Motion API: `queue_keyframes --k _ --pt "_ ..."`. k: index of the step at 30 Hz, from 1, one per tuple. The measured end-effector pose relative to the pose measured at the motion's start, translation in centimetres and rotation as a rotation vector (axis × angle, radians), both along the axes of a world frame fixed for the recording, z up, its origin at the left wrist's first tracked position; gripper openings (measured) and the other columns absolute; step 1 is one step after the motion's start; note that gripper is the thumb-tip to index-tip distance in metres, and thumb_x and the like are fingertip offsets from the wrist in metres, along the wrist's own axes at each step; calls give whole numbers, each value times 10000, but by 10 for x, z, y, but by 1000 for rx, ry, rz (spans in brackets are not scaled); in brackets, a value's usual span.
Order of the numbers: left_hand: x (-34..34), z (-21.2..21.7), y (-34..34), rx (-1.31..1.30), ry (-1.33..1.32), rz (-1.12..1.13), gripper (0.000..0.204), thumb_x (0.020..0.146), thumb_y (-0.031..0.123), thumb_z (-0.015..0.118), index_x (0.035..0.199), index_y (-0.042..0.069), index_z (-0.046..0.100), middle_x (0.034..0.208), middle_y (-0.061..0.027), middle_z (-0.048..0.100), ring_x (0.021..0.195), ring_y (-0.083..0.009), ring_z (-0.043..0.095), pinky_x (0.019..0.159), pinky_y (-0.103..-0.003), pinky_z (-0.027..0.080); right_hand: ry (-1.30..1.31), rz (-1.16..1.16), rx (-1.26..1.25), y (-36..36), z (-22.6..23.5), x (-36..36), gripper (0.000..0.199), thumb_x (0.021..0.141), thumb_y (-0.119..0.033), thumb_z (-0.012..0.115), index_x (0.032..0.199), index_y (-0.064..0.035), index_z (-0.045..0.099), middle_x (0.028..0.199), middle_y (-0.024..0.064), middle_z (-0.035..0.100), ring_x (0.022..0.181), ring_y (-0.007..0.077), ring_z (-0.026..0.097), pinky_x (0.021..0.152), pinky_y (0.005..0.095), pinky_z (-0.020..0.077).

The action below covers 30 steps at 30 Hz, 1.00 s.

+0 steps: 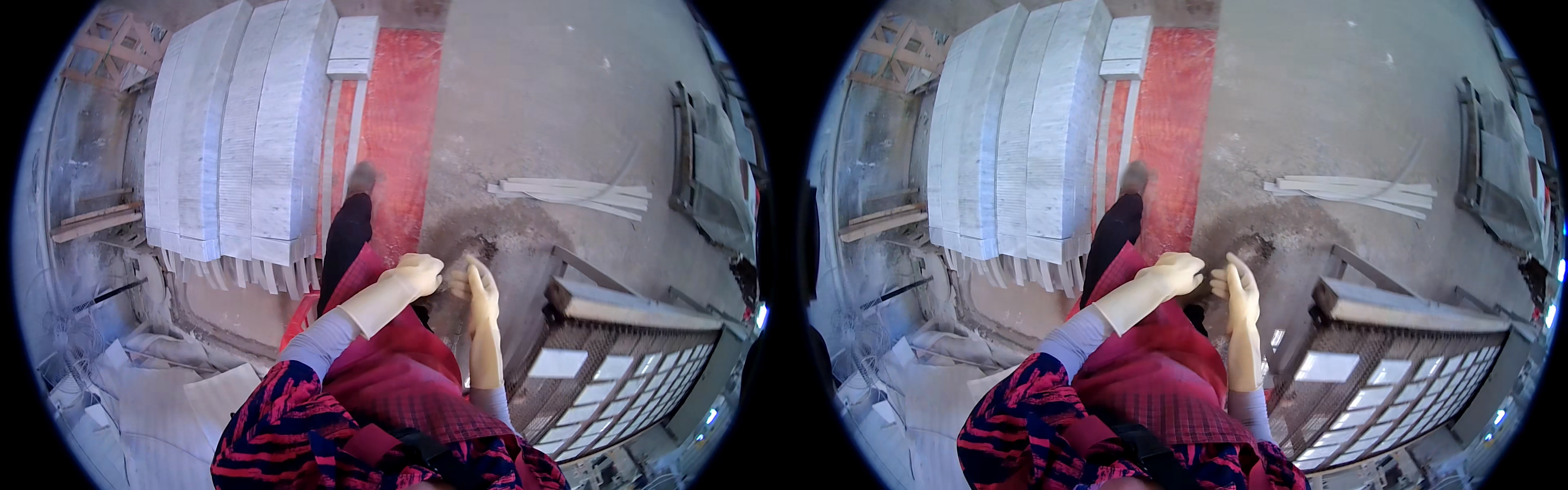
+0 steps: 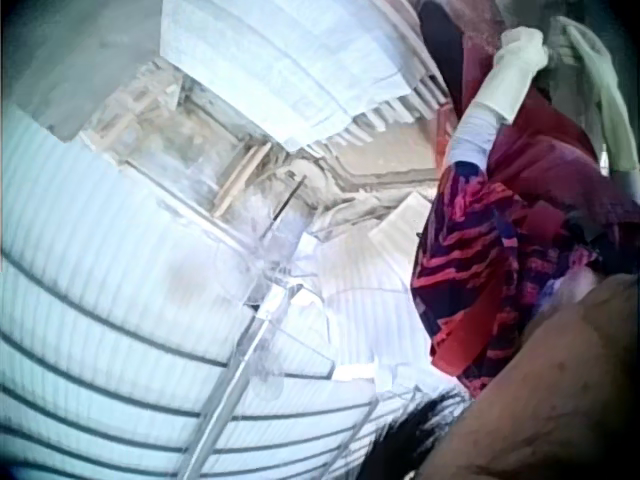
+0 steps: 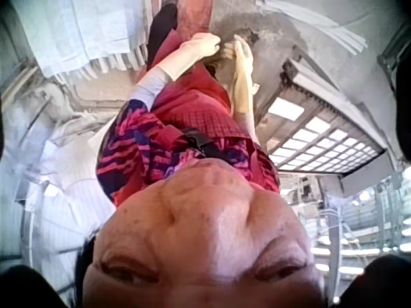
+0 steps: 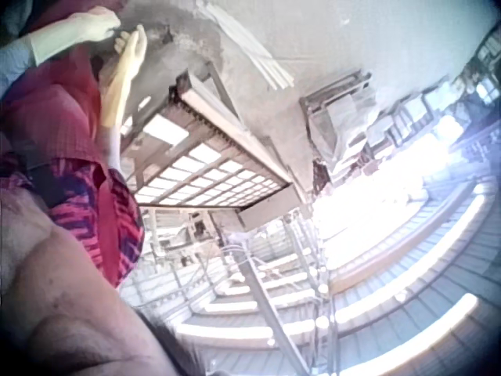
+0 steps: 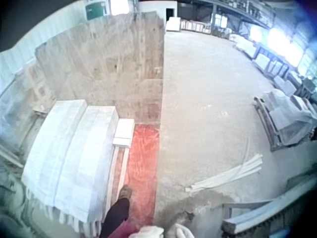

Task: The person repeatedly picks up small white rectangular tiles from a stack and places them onto a moving conveyor belt. The person handles the tiles by hand, arranging them in rows on the belt as it moves through the facility.

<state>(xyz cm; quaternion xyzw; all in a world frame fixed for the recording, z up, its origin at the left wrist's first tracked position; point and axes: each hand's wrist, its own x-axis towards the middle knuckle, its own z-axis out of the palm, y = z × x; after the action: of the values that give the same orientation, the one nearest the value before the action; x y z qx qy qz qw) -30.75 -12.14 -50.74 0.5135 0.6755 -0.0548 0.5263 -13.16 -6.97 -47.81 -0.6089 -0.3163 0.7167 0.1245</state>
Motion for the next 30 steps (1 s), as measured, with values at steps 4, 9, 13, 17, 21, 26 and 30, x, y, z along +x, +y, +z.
queue_keyframes --k 4,9,13,17,21,26,30 --pt "-73 -63 56 57 3 -85 267 967 286 612 1097 97 748 1106 -161 756 1074 -360 722 908 -502 557 -128 293 212 82 -72 -130 584 1007 -283 681 1511 -42 509 1171 111 721 964 177 684 864 309 544" --pt "-145 -121 86 72 57 32 254 943 215 582 1048 86 774 1053 -176 764 1047 -384 725 931 -573 506 -267 655 708 185 -200 -331 800 888 -281 804 1564 -56 439 1398 197 626 1260 303 624 1063 416 493" --pt "-177 -111 143 70 -155 -10 320 964 276 542 1154 121 748 1150 -146 745 1135 -354 675 929 -595 469 -353 851 1061 246 -290 -480 903 786 -248 879 1549 -78 427 1365 207 631 1231 379 635 1026 472 517" --pt "-209 -107 162 287 -324 268 347 974 311 533 1185 123 733 1187 -141 734 1166 -344 656 922 -571 477 -451 1091 1262 279 -332 -595 887 750 -211 878 1522 -105 454 1345 148 623 1178 358 641 971 467 541" --pt "-231 -109 172 354 -435 415 332 970 316 545 1154 118 741 1154 -142 740 1132 -346 668 911 -563 487 -512 1317 1545 293 -377 -659 820 771 -136 819 1514 -123 472 1356 109 603 1211 319 612 980 430 545" --pt "-250 -111 179 355 -489 487 318 966 321 561 1114 112 750 1112 -143 747 1089 -348 684 898 -553 500 -633 1493 1438 291 -397 -684 803 824 -174 807 1541 -138 447 1283 106 640 1163 313 654 886 442 586" --pt "-253 -120 180 342 -497 501 309 962 325 574 1082 108 758 1079 -143 753 1055 -350 697 887 -545 510 -690 1646 1320 293 -394 -692 849 848 -258 825 1577 -157 402 1166 93 694 1062 307 708 838 442 596"
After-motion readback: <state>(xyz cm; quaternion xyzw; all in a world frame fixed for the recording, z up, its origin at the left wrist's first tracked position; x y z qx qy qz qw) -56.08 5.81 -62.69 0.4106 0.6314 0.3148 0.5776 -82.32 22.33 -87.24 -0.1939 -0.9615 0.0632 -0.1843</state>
